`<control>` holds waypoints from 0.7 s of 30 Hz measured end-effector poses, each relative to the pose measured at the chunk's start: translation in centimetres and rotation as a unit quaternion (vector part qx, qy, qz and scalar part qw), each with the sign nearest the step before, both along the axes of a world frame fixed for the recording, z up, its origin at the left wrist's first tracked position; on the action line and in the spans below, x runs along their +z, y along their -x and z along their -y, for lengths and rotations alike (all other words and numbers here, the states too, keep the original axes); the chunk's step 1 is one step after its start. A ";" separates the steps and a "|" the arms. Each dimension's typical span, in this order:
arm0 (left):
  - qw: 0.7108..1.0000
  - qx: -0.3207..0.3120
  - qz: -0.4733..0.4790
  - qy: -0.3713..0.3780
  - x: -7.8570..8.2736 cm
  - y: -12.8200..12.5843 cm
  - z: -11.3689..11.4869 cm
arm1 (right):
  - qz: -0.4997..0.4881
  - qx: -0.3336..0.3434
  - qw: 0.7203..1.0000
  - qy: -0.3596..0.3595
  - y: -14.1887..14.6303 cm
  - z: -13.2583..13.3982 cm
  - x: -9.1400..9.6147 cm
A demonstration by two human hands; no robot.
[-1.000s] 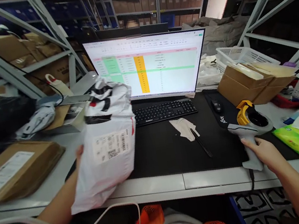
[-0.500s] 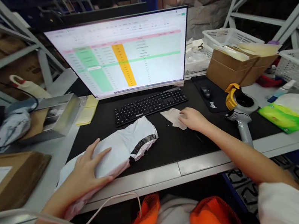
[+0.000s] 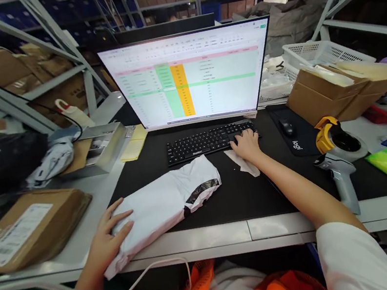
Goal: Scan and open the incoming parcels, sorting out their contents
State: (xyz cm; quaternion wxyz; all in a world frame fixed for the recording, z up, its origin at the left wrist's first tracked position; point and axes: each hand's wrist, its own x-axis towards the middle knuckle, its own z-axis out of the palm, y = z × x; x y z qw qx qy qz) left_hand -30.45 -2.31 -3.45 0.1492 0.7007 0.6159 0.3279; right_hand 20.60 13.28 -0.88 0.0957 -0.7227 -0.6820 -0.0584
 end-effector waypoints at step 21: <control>0.970 0.179 0.127 0.103 1.5 -1.5 -4.0 | -0.065 0.016 0.998 0.003 -3.5 7.6 -0.4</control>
